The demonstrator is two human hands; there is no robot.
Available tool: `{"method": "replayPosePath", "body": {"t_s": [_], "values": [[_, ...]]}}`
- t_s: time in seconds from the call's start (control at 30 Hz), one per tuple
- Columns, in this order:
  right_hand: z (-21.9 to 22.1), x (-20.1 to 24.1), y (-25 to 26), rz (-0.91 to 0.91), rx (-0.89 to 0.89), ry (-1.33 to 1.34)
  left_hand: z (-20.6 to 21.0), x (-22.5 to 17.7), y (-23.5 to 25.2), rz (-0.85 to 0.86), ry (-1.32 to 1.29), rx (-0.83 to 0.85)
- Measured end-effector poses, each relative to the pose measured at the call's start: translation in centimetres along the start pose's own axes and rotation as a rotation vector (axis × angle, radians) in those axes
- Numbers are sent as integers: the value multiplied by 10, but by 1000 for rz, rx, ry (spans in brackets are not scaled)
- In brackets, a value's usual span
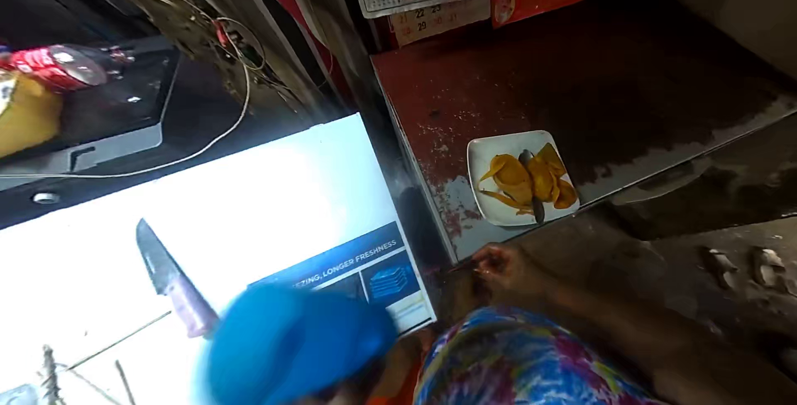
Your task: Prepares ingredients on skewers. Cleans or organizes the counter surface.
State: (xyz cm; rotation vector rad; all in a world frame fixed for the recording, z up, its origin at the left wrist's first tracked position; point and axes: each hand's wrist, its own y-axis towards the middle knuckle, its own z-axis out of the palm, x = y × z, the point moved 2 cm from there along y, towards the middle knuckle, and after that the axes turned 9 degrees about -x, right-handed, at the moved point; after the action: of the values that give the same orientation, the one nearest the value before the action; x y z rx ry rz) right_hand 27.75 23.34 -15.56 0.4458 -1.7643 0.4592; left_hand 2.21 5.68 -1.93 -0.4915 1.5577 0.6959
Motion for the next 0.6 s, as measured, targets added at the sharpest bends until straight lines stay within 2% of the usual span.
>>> {"method": "replayPosePath", "body": {"t_s": [0.03, 0.17, 0.23, 0.3, 0.37, 0.47, 0.6], "values": [[-14, 0, -2, -28, -46, -72, 34, 17, 11, 11, -25, 140], [-84, 0, -12, -96, -338, -350, 158, 94, 46, 249, 70, 414], [-118, 0, -13, 31, -448, -516, 202, 112, 54, 404, 283, 497], [-146, -6, -14, 206, -482, -645, 237, 115, 55, 499, 498, 568], [-164, -18, -13, 321, -494, -674, 260, 120, 53, 518, 597, 636], [-175, -25, -4, 395, -483, -654, 272, 123, 46, 398, 553, 665], [-176, -24, 11, 418, -510, -566, 270, 140, 38, 468, 524, 408]]}}
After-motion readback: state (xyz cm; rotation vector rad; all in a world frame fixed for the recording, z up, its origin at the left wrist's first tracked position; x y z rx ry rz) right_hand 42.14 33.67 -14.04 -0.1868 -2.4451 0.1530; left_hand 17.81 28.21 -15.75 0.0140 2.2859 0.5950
